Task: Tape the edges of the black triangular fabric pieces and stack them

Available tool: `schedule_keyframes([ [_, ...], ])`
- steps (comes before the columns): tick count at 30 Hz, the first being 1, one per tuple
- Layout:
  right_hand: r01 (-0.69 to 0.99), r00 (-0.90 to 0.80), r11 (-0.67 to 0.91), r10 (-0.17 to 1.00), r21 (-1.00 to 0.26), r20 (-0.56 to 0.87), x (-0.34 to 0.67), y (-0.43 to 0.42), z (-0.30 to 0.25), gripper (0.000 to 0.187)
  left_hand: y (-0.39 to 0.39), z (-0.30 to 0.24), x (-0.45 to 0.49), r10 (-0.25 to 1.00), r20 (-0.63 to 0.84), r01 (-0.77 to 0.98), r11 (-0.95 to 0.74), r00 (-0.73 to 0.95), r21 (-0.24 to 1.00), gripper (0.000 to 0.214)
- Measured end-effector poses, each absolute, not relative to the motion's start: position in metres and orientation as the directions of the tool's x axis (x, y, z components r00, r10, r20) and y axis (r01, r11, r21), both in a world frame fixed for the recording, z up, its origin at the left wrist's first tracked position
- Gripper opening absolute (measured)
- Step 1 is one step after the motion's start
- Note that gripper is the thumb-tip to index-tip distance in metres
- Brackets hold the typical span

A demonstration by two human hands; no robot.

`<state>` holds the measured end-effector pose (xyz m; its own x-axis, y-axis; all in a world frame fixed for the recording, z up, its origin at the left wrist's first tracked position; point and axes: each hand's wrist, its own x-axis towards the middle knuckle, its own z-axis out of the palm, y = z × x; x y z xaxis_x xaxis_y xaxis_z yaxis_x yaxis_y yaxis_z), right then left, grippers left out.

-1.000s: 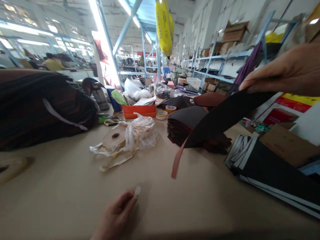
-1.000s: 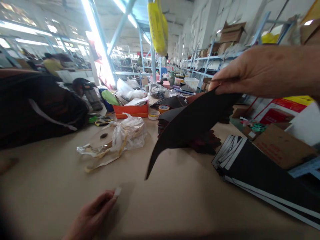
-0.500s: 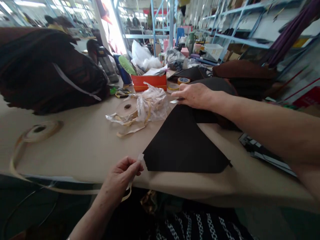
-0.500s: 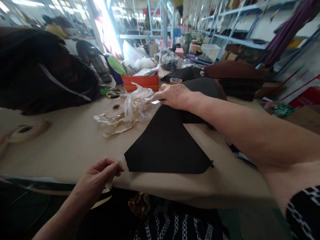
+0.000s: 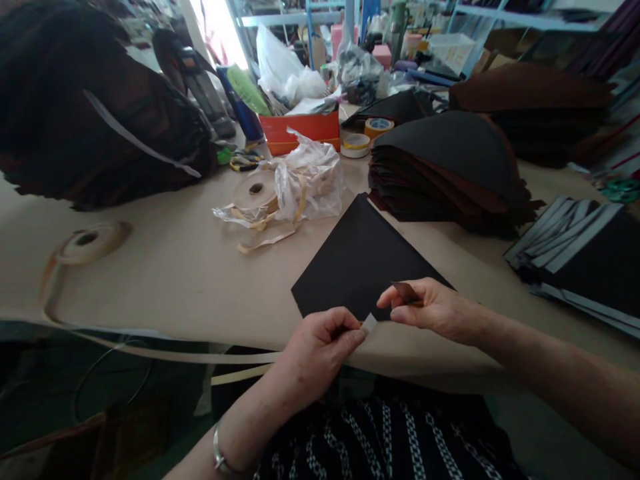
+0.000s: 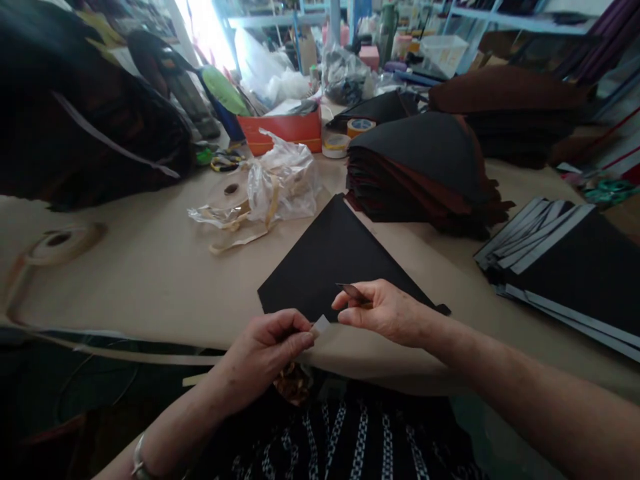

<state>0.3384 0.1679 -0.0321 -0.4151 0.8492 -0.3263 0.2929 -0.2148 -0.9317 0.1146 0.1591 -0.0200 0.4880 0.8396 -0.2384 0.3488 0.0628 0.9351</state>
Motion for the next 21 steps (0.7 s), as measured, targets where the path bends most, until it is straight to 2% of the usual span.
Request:
schedule_keyframes([
  [3, 0.250, -0.427, -0.272, 0.830, -0.929, -0.358, 0.335, 0.166, -0.032, 0.028, 0.161, -0.019, 0.122, 0.821, -0.235, 0.365, 0.035, 0.521, 0.930, 0.023],
  [9, 0.339, -0.510, -0.205, 0.780, -0.918, -0.362, 0.333, 0.178, -0.026, 0.007, 0.164, -0.023, 0.129, 0.808, -0.235, 0.399, 0.001, 0.540, 0.917, 0.023],
  [14, 0.333, -0.499, -0.168, 0.803, -0.928, -0.325, 0.340, 0.177, -0.022, 0.007, 0.171, -0.027, 0.131, 0.722, -0.403, 0.486, 0.105, 0.563, 0.868, 0.026],
  [17, 0.263, -0.456, -0.214, 0.832, -0.941, -0.317, 0.352, 0.176, -0.017, 0.008, 0.181, -0.025, 0.139, 0.650, -0.462, 0.515, 0.125, 0.603, 0.848, 0.030],
  [21, 0.166, -0.398, -0.285, 0.857, -0.944, -0.328, 0.369, 0.176, -0.009, 0.013, 0.198, -0.016, 0.166, 0.539, -0.354, 0.371, 0.082, 0.764, 0.925, 0.031],
])
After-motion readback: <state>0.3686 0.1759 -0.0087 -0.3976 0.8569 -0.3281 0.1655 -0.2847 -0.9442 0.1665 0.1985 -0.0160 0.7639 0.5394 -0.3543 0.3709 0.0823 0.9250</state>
